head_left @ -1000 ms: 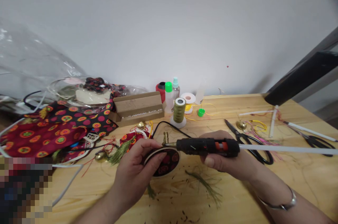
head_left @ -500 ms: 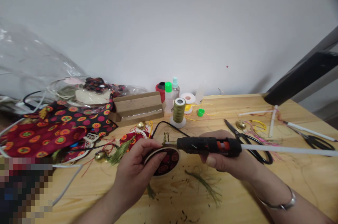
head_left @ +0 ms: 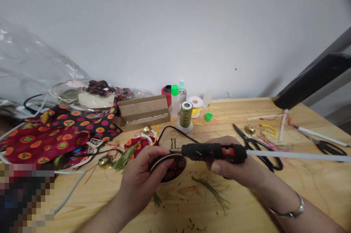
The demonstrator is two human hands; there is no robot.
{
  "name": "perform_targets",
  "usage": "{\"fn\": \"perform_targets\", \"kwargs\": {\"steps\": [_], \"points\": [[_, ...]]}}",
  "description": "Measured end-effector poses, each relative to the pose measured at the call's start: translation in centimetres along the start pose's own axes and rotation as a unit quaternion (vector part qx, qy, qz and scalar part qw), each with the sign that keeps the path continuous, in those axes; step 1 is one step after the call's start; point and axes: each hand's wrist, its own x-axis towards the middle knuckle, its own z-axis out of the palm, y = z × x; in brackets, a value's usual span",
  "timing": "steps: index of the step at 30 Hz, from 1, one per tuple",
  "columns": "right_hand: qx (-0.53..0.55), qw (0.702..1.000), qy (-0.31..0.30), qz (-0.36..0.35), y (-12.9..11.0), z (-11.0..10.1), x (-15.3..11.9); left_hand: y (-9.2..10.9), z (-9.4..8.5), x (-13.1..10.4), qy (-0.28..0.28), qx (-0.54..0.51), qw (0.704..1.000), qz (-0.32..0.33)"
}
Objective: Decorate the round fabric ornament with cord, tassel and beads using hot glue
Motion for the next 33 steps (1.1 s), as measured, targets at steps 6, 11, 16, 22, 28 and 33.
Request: {"fn": "perform_targets", "kwargs": {"steps": [6,11,16,22,28,33], "points": [[-0.016,1.000,0.004,0.010,0.20,-0.05,-0.03,0.23,0.24,-0.10,0.012,0.001,1.000,-0.019],[-0.014,1.000,0.003,0.004,0.15,-0.06,0.01,0.19,0.16,-0.29,0.019,-0.006,0.999,-0.031],[-0.013,1.000,0.006,0.021,0.00,-0.11,0.03,-0.12,0.07,-0.19,0.006,-0.024,0.999,-0.037],[-0.003,1.000,0.012,0.024,0.52,-0.40,0.12,0.20,-0.01,-0.19,0.010,-0.056,0.996,-0.062],[0.007,1.000,0.000,0.015,0.70,-0.64,0.18,0.30,-0.18,0.02,-0.002,-0.057,0.996,-0.073],[0.004,1.000,0.008,0.007,0.35,-0.73,0.19,0.39,-0.20,0.00,0.012,-0.075,0.993,-0.090]]}}
